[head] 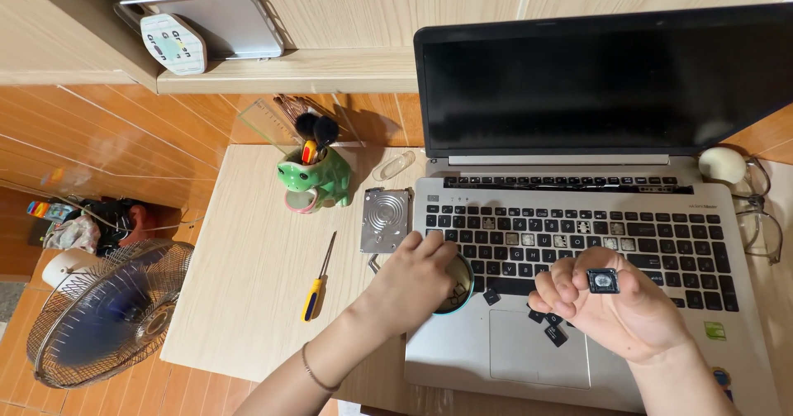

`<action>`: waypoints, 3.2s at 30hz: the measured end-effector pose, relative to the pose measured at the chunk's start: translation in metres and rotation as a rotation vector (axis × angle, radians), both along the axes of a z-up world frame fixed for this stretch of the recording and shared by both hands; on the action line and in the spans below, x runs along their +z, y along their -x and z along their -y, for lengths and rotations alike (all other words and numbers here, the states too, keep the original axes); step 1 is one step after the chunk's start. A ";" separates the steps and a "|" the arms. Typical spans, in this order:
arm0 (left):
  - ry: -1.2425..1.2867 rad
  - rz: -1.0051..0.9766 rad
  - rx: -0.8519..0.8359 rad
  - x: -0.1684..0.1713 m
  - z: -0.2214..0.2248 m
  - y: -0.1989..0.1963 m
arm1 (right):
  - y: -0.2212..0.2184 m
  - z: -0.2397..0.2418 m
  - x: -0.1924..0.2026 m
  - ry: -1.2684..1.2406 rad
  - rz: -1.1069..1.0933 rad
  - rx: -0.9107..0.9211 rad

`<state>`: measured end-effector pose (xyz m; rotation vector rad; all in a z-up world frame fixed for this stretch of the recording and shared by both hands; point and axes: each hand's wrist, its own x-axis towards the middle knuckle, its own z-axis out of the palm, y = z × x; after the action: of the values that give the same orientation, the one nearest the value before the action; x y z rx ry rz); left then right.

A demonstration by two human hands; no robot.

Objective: Repairing and replacing individual keys on a laptop keyboard.

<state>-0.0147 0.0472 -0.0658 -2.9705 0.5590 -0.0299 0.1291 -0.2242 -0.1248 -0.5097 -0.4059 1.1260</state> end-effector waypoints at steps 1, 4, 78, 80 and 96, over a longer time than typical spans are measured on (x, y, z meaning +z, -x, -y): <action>0.136 0.016 0.011 0.005 -0.003 0.002 | -0.001 0.001 0.000 -0.008 -0.004 0.008; 0.523 0.027 0.055 0.030 -0.002 0.008 | -0.001 0.003 0.002 -0.031 -0.015 -0.002; 0.657 -0.082 0.082 -0.073 0.092 0.034 | -0.007 -0.011 0.012 -0.024 -0.058 -0.108; 0.552 -0.069 0.079 -0.077 0.094 0.034 | -0.006 -0.012 0.016 -0.026 -0.057 -0.116; 0.334 -0.097 -0.168 -0.062 0.087 0.006 | -0.007 -0.018 0.021 -0.035 -0.031 -0.080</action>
<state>-0.0209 -0.0401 -0.1276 -3.2494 0.8973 0.0064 0.1358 -0.2063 -0.1042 -0.4732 -0.3742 1.0470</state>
